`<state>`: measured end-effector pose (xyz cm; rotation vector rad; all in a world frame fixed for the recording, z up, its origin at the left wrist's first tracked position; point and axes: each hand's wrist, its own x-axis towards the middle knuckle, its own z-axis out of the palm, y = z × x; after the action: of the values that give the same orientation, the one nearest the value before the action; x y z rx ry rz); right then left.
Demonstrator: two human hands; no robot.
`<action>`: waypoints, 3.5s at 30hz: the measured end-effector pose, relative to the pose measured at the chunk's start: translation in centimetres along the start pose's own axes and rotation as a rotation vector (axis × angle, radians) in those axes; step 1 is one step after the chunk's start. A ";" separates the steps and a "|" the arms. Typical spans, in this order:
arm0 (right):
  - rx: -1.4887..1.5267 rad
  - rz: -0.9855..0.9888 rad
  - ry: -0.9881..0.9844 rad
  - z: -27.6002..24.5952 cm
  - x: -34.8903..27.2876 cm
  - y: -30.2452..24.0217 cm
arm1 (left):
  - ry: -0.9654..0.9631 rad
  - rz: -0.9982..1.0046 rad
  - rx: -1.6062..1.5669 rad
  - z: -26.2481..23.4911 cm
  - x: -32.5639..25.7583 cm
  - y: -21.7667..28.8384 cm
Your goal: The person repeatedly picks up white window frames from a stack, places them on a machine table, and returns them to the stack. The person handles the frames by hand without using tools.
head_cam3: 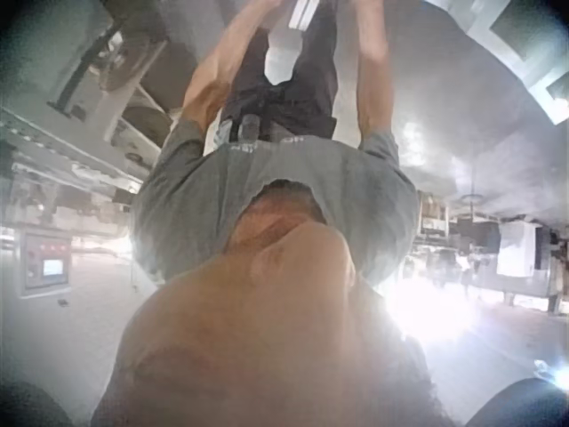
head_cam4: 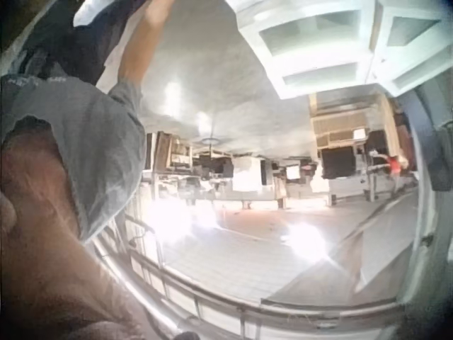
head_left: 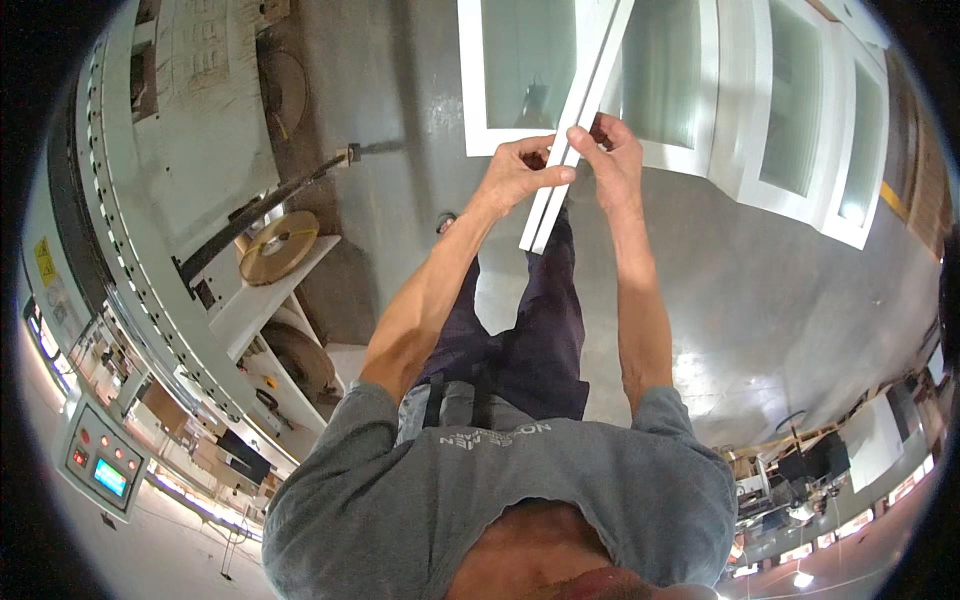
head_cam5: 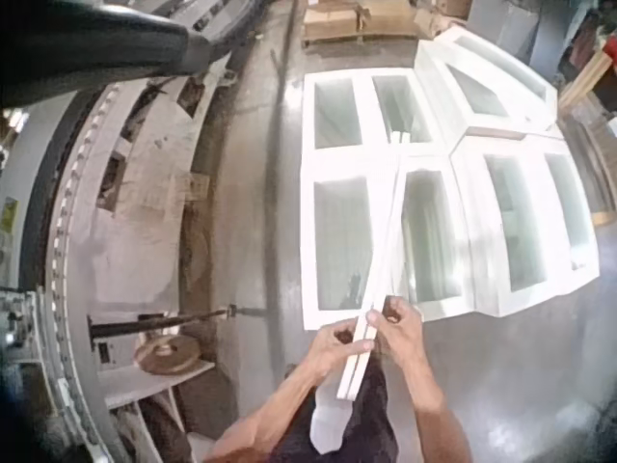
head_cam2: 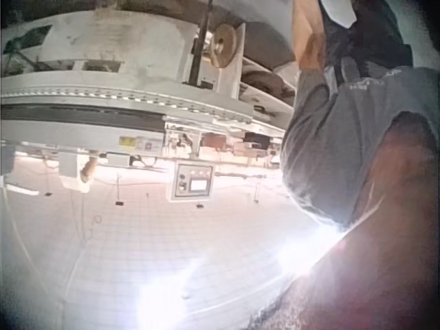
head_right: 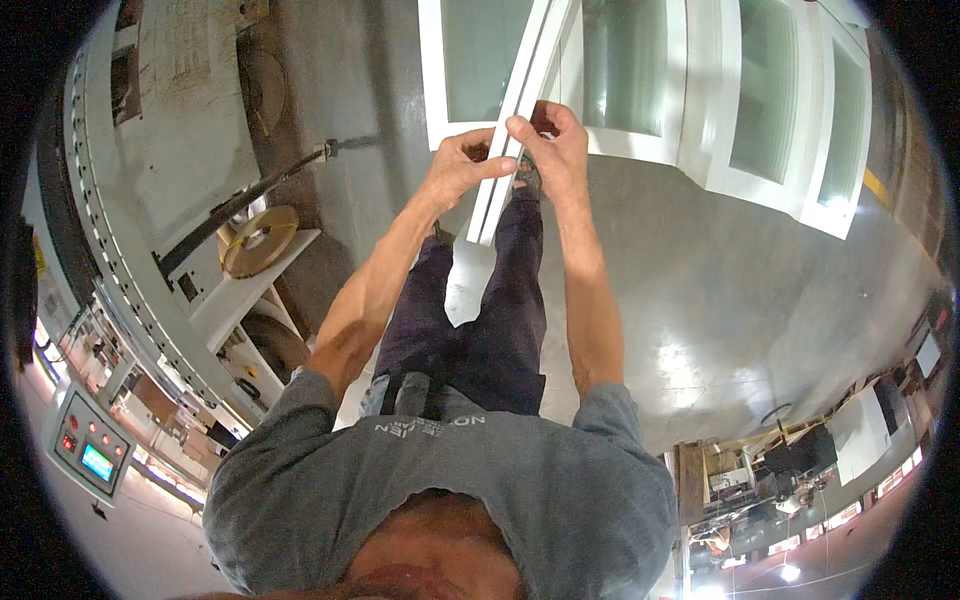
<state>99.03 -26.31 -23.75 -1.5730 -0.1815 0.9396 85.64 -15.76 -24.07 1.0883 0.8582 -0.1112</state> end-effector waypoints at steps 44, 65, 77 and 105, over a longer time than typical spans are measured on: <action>-0.331 -0.091 0.203 -8.6 -12.6 -4.2 | 0.571 0.131 0.840 -13.6 12.6 -7.0; -0.977 -0.712 -0.031 2.8 -24.5 -12.5 | 0.889 0.778 -1.010 -2.9 -44.2 7.4; 0.182 0.050 -0.530 30.7 -39.8 -9.8 | 0.993 1.055 -1.222 -21.0 -59.2 -5.1; 0.251 -0.076 -0.606 54.5 -42.9 -4.0 | 1.303 0.826 -1.039 -46.9 -64.0 -9.5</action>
<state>37.09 -9.58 2.86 -1.0109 -0.5217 1.3046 11.39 -2.81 2.48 0.3058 1.2492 1.7113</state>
